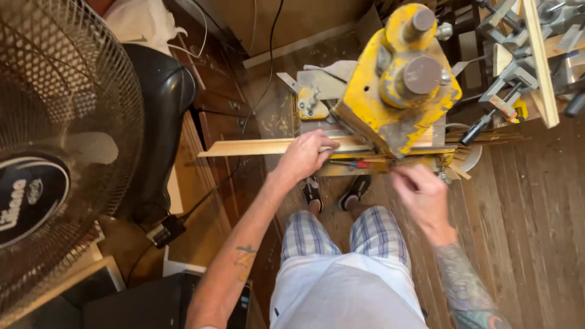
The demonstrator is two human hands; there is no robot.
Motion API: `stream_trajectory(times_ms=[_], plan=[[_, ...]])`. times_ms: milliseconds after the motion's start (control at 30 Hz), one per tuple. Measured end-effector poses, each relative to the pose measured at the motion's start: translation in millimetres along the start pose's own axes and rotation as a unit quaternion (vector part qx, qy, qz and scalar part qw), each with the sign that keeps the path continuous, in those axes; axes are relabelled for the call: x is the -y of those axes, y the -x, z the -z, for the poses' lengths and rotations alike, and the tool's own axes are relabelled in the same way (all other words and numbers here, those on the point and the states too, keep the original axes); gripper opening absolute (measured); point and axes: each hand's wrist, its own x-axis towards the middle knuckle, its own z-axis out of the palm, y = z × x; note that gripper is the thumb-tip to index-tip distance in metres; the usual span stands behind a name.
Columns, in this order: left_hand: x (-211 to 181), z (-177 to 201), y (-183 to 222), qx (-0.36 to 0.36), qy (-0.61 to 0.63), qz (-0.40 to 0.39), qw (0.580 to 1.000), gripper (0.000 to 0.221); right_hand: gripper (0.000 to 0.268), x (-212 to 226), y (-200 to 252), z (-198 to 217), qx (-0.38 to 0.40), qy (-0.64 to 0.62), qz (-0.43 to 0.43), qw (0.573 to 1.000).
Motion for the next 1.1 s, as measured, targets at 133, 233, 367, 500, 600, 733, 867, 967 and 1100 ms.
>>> stream_trajectory(times_ms=[133,233,367,500,600,733,867,967,1100], plan=[[5.0,0.9,-1.8,0.002,0.031,0.018,0.999,0.02,0.011,-0.4,-0.8,-3.3,-0.028,0.024,-0.013,0.999],[-0.8,13.1,-0.8,0.005,0.012,-0.005,1.0,0.02,0.014,-1.1,-2.1,-21.3,0.018,0.087,0.018,0.996],[-5.9,21.5,20.9,-0.029,-0.031,-0.078,0.996,0.014,0.012,6.4,-4.7,-33.6,0.032,0.165,0.023,0.985],[-24.8,54.6,45.2,-0.032,-0.085,-0.072,0.993,0.022,0.009,-10.0,-5.9,-47.5,0.005,0.167,0.019,0.986],[-26.4,72.9,66.8,-0.034,-0.112,-0.098,0.988,0.024,0.008,-15.4,-4.0,-52.1,-0.005,0.163,0.013,0.986],[-20.1,73.2,90.5,-0.081,-0.097,-0.119,0.985,0.019,0.007,-18.8,-4.7,-52.9,-0.006,0.146,0.015,0.989],[-29.1,78.6,98.3,-0.093,-0.065,-0.114,0.987,0.016,0.004,-19.2,-6.5,-52.9,-0.03,0.156,0.046,0.986],[-33.8,77.1,100.0,-0.087,-0.059,-0.113,0.988,0.016,0.003,-11.0,-7.3,-48.6,-0.038,0.151,0.051,0.987],[-43.8,74.0,97.3,-0.081,-0.056,-0.122,0.988,0.017,0.007,-19.4,-4.2,-47.0,-0.047,0.163,0.075,0.983]])
